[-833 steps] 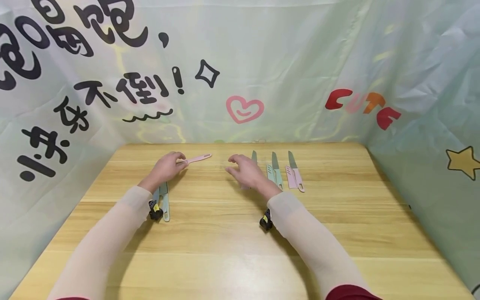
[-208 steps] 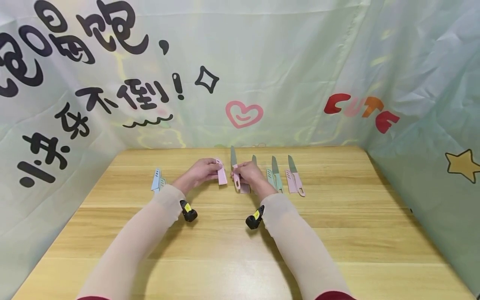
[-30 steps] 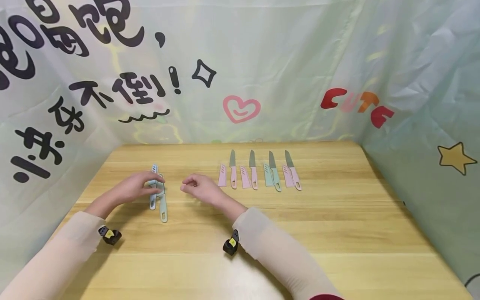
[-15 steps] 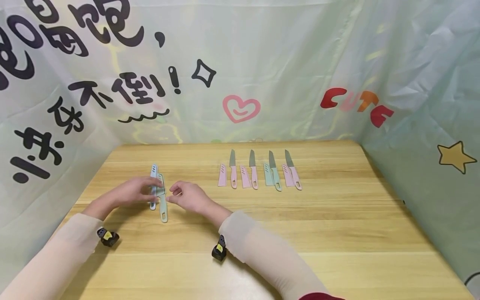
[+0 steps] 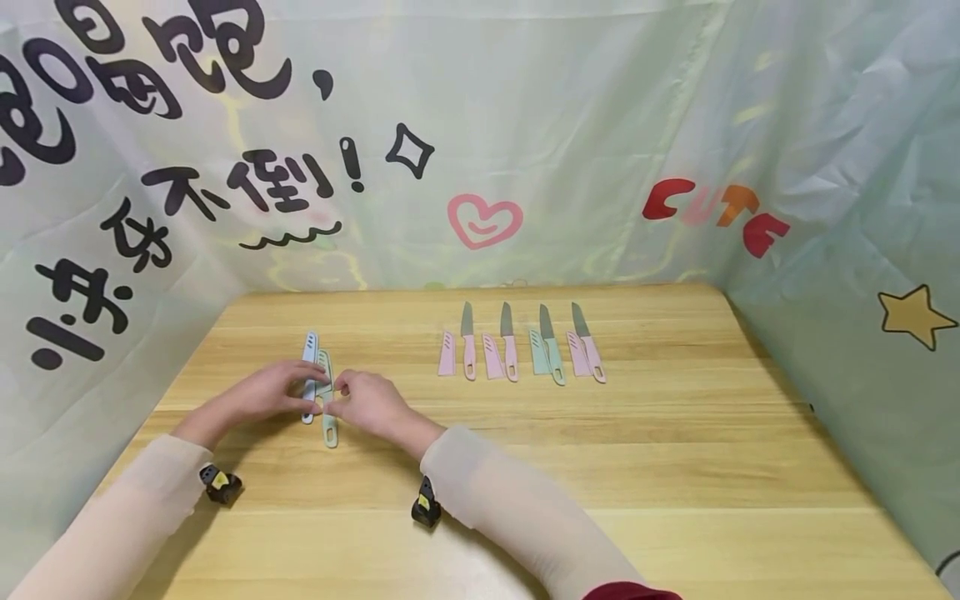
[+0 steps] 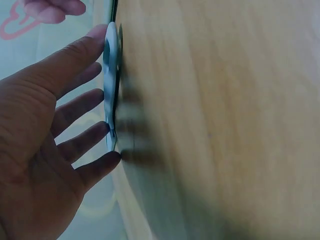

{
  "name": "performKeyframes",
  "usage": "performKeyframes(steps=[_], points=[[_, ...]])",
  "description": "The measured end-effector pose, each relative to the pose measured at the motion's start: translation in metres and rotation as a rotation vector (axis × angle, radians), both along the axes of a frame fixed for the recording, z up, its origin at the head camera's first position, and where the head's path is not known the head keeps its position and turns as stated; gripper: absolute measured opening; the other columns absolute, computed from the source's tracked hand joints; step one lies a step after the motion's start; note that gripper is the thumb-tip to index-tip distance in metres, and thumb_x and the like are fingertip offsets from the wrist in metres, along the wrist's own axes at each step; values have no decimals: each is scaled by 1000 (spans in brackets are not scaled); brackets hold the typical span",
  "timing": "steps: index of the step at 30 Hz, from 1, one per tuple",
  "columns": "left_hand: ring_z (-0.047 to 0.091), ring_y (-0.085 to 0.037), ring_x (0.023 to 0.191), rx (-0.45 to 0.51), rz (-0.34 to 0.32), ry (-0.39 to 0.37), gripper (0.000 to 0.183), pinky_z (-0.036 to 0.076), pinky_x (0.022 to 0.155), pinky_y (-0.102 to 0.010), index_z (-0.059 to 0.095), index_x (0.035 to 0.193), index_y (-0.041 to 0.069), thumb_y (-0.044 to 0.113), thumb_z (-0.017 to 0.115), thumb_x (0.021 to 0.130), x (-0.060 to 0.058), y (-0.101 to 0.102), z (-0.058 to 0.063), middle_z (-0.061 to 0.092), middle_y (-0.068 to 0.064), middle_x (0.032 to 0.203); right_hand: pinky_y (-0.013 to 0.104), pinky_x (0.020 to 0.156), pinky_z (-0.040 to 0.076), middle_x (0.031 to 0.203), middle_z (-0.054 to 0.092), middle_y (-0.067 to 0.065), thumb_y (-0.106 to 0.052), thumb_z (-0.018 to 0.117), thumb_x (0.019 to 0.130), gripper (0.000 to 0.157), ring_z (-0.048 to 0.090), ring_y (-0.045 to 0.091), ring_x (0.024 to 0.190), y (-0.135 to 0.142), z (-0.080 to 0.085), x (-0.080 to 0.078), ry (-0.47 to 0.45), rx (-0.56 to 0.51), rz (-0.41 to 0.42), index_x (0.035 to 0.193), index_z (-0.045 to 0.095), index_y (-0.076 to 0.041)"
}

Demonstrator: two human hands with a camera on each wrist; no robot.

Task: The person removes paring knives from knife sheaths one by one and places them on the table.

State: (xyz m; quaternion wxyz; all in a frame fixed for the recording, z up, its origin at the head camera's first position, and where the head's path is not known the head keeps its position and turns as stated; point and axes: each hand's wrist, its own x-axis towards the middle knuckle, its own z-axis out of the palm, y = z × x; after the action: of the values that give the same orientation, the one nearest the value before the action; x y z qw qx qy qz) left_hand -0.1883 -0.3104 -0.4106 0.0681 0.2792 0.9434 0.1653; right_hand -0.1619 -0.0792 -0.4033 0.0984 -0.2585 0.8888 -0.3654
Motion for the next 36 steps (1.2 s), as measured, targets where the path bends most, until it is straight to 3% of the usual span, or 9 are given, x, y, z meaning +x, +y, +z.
performKeyframes(steps=[16,27,36], points=[[52,-39,120,-41,22,59,54,40,103,-56,67,122,10,45,77,82,-6,14,-1,58,-16,129,25,85,51,115,68,2,-37,70,91,42,63,15,100,-4,-6,0,159,200,-24,122,65,-10],[51,-40,120,-73,1,114,52,39,104,-57,67,122,9,45,75,85,-11,21,-5,57,-17,129,25,75,50,100,66,4,-42,69,91,42,60,16,88,1,-9,-5,251,318,-57,116,68,-9],[54,-36,116,-102,-3,127,50,44,101,-53,66,121,8,46,71,88,-14,30,-4,60,-14,124,28,87,49,99,63,1,-48,64,92,39,58,19,95,-2,-13,-6,318,437,-81,108,69,-12]])
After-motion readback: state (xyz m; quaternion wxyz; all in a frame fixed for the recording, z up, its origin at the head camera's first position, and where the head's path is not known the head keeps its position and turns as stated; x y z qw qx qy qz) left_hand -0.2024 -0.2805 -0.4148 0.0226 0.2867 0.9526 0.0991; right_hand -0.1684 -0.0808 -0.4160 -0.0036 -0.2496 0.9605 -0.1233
